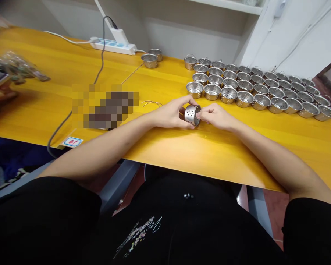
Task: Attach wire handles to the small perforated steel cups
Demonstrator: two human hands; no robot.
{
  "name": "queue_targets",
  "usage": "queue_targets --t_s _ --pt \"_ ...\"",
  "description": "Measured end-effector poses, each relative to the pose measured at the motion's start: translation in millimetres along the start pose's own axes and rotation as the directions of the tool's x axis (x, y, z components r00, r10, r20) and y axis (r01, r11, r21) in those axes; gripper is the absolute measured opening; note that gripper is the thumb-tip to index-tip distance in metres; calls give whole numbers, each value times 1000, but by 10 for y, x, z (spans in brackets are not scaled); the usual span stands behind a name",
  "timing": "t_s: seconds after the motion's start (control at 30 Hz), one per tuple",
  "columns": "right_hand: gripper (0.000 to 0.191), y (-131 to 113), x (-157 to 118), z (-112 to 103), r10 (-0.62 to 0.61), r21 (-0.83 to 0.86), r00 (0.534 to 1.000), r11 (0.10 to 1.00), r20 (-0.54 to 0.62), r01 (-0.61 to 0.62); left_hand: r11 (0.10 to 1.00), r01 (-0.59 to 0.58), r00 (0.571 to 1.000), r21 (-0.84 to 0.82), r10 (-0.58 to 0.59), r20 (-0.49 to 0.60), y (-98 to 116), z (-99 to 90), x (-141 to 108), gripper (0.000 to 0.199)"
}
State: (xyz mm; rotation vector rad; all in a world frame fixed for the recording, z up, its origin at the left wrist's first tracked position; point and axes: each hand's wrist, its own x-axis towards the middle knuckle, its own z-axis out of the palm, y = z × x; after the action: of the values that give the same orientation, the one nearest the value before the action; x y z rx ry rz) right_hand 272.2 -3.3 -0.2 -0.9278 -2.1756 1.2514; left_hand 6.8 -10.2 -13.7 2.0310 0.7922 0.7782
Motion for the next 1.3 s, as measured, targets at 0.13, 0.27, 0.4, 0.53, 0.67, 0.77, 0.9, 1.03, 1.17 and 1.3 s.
queue_targets --t_s 0.13,0.27,0.4,0.53,0.67,0.77,0.9,1.03,1.17,1.3 --pt "52 17 6 -4 -7 16 1000 1000 0 7 1000 0 1000 4 0 10 -2 -13 -3 69" --pt "54 34 16 -10 -4 24 1000 1000 5 4 1000 -18 1000 13 18 -8 -11 -7 -2 70" --pt "54 34 13 -17 -3 17 1000 1000 10 2 1000 -10 1000 -6 10 -11 -23 5 -3 71" --pt "55 42 14 -22 -26 16 1000 1000 12 26 1000 0 1000 -30 0 -4 -28 -6 -8 71" --pt "59 40 16 -28 -31 6 999 999 7 31 1000 -2 1000 -28 2 -2 -29 -12 -8 70" --pt "65 60 7 -24 -53 6 999 999 9 53 1000 -3 1000 -18 3 -13 -23 13 -11 69" --pt "65 154 -26 36 -116 59 989 991 -88 121 1000 10 999 21 -9 -48 -16 -5 -21 70" --pt "61 248 -52 128 -89 214 966 966 -242 142 999 30 969 29 -22 -245 -62 -306 32 79" --pt "47 280 -60 155 -71 156 976 982 -208 105 976 216 821 4 -179 -542 -160 -832 278 81" --pt "30 295 -64 144 -111 -13 984 994 -142 111 935 334 849 116 -245 -468 -350 -1174 737 89"
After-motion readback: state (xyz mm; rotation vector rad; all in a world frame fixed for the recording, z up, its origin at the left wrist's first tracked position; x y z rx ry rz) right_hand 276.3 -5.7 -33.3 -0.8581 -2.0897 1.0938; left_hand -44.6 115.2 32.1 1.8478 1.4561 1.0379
